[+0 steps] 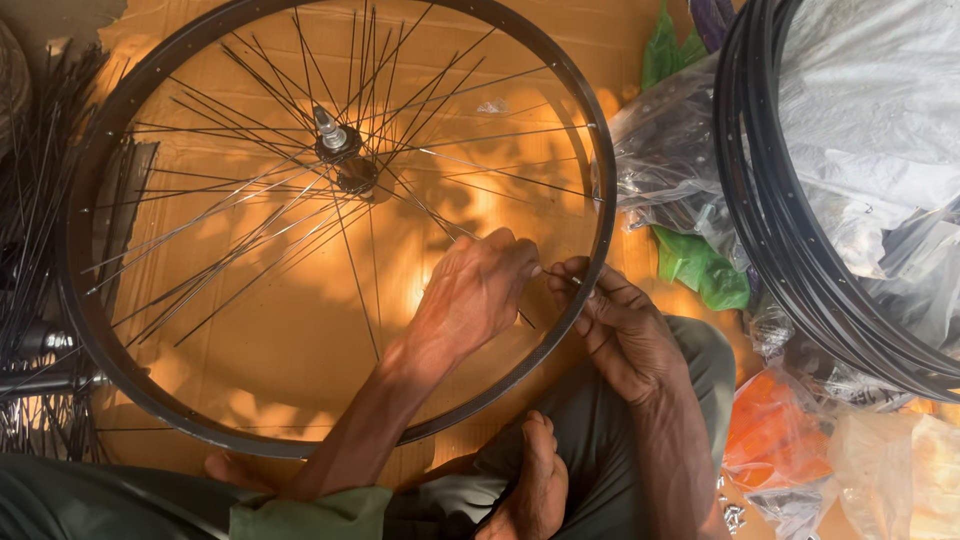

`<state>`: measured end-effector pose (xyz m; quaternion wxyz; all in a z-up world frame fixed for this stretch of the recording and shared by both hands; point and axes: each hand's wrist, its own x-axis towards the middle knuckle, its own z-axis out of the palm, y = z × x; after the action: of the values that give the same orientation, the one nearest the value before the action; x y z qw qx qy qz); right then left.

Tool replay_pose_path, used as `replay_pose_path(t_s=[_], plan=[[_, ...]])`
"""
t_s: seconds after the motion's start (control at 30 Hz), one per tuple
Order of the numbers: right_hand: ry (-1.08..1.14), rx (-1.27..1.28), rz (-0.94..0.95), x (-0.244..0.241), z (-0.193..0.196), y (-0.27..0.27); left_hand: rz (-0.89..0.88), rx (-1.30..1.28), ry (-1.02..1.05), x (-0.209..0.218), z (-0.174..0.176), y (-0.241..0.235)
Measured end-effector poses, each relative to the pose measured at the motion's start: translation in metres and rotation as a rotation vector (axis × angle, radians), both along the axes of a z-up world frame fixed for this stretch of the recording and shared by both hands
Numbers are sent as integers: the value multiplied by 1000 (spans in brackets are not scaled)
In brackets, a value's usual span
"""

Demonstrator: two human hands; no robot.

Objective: The person is assembling a bicycle wheel by inserting spokes into the hub and attaching them to the rim. They are seated on the floor, working on a cardboard surface, and methodically threading each spoke through the rim holes.

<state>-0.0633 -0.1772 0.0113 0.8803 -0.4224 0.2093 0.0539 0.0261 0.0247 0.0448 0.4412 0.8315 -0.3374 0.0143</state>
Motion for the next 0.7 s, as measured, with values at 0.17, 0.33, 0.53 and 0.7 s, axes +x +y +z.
replay_pose_path(t_s=[0.17,0.33,0.53,0.7], plan=[[-32,-304,-140,-5,5,12,31,-164,96,3,-14,-17],[-148,-459,-100,-9,4,14,58,-181,267,-4,-16,-26],[-190,-573,-131,-15,5,14,36,-66,395,-10,-5,-23],[-231,-555,-108,-15,6,14,3,-64,510,-7,-2,-23]])
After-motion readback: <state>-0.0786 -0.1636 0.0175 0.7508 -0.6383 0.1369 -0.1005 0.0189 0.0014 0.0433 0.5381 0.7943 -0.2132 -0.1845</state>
